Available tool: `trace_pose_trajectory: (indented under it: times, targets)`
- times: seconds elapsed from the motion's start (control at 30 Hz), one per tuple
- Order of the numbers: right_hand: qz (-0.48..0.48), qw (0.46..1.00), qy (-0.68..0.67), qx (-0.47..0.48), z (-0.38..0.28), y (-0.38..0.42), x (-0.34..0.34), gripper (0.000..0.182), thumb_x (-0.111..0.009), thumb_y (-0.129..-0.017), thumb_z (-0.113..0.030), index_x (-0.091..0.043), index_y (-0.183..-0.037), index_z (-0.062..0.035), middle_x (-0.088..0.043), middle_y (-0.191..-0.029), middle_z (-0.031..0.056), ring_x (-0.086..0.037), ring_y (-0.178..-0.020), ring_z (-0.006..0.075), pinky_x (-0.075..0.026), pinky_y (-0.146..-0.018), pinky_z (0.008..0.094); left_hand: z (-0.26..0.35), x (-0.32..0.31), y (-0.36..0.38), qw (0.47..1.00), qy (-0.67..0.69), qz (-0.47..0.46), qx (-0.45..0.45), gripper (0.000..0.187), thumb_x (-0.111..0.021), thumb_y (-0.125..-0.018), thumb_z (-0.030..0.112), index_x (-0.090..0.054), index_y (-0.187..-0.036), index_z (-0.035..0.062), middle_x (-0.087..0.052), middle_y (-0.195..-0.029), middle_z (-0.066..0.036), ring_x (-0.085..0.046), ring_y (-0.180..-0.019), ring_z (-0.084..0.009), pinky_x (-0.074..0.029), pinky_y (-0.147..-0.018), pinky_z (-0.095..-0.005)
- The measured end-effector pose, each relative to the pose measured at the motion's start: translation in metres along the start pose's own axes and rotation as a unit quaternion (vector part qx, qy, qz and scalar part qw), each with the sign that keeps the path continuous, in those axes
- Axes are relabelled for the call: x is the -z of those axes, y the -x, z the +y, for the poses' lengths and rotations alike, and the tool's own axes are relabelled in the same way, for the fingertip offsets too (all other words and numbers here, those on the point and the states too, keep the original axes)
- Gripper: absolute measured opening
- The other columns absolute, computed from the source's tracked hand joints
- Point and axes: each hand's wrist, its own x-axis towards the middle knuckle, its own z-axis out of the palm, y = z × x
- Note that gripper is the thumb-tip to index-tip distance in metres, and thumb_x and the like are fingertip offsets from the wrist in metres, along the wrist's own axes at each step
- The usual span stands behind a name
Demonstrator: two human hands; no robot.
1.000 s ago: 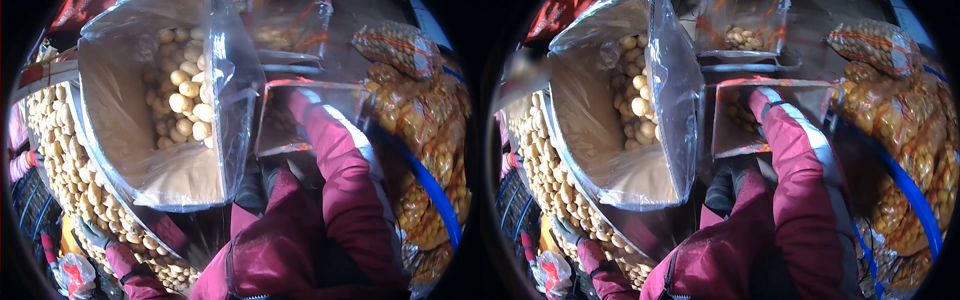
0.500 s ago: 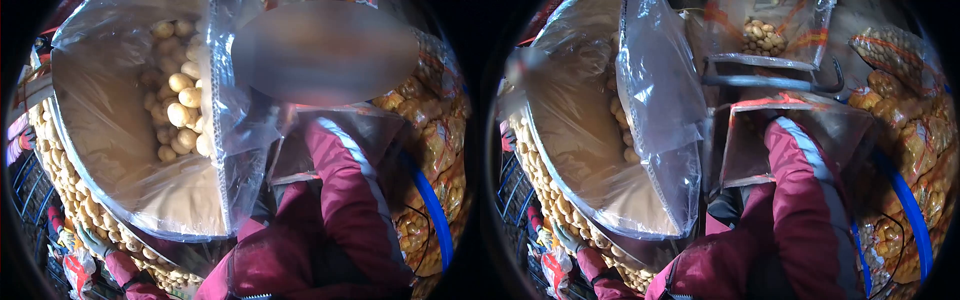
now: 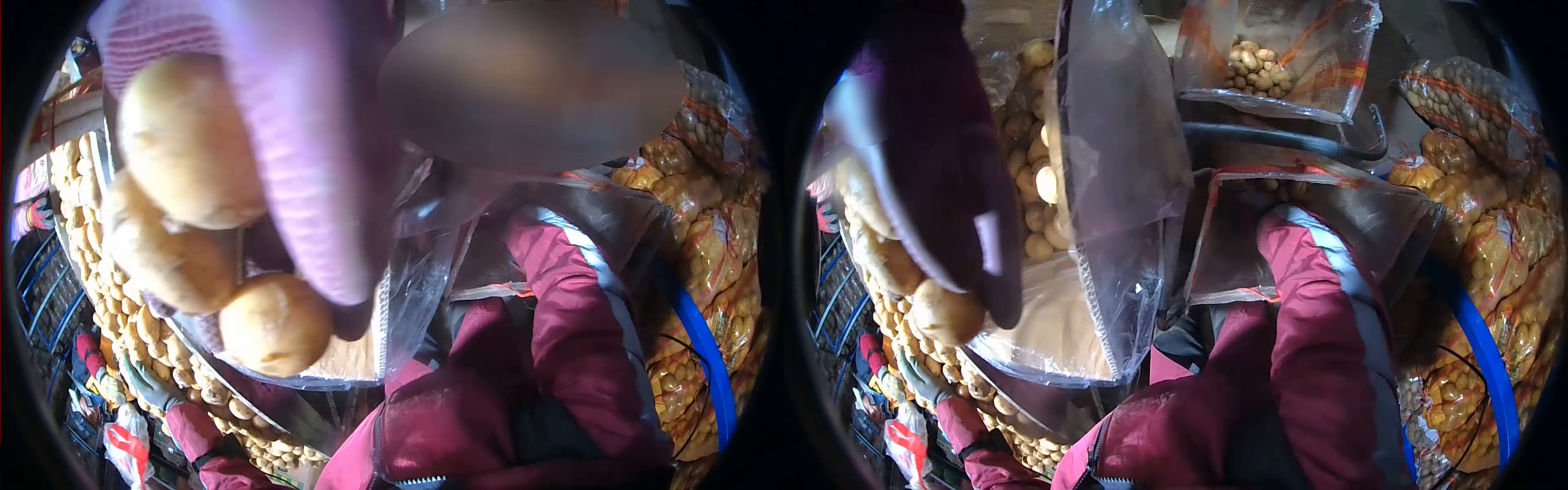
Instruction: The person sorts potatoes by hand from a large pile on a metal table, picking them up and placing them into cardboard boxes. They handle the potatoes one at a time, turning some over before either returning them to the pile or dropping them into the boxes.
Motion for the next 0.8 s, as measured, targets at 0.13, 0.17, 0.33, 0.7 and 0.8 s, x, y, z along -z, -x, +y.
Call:
trace_pose_trajectory:
  times: [0.13, 0.17, 0.33, 0.7, 0.8]
  targets:
    - [0.005, 1.000, 0.004, 0.014, -0.008, 0.000, -0.001, 0.035, -0.079, -0.088, -0.033, -0.076, -0.108, -0.0039, -0.073, -0.096, 0.0128, -0.074, -0.082, 0.0258, -0.059, -0.059, 0.0428, -0.027, -0.007, 0.005, 0.997, -0.064, 0.008, -0.047, 0.049, -0.042, -0.113, 0.027, -0.050, -0.154, 0.0009, -0.047, -0.161, -0.019, -0.043, -0.149, -0.0339, -0.032, -0.124, -0.0436]
    - [0.009, 1.000, 0.007, 0.016, -0.012, -0.001, 0.001, 0.035, -0.079, -0.088, -0.033, -0.076, -0.108, -0.0039, -0.073, -0.096, 0.0129, -0.074, -0.082, 0.0258, -0.059, -0.059, 0.0428, -0.027, -0.009, 0.006, 0.998, -0.047, 0.018, -0.031, 0.049, -0.041, -0.113, 0.027, -0.049, -0.154, 0.0019, -0.045, -0.163, -0.019, -0.041, -0.150, -0.0338, -0.031, -0.125, -0.0437]
    - [0.012, 1.000, 0.015, 0.016, -0.007, 0.004, 0.006, 0.035, -0.079, -0.088, -0.033, -0.076, -0.108, -0.0037, -0.073, -0.096, 0.0132, -0.074, -0.083, 0.0259, -0.060, -0.060, 0.0427, -0.004, -0.007, 0.006, 0.998, 0.023, 0.029, 0.043, 0.050, -0.045, -0.112, 0.031, -0.054, -0.150, 0.0000, -0.053, -0.155, -0.021, -0.046, -0.147, -0.0342, -0.033, -0.123, -0.0436]
    - [-0.016, 1.000, 0.024, -0.001, 0.030, 0.130, 0.072, 0.036, -0.079, -0.088, -0.032, -0.075, -0.108, -0.0032, -0.073, -0.097, 0.0139, -0.074, -0.086, 0.0260, -0.060, -0.061, 0.0424, 0.004, -0.018, 0.007, 0.991, 0.088, 0.075, 0.073, 0.049, -0.057, -0.108, 0.027, -0.057, -0.147, -0.0021, -0.062, -0.143, -0.022, -0.056, -0.135, -0.0326, -0.041, -0.116, -0.0419]
    - [-0.029, 1.000, 0.001, -0.007, 0.038, 0.199, 0.093, 0.036, -0.079, -0.088, -0.032, -0.075, -0.108, -0.0031, -0.073, -0.098, 0.0141, -0.074, -0.086, 0.0260, -0.061, -0.061, 0.0424, 0.000, -0.024, 0.007, 0.988, 0.104, 0.085, 0.077, 0.048, -0.058, -0.107, 0.027, -0.059, -0.146, -0.0014, -0.062, -0.142, -0.022, -0.058, -0.132, -0.0333, -0.043, -0.115, -0.0420]
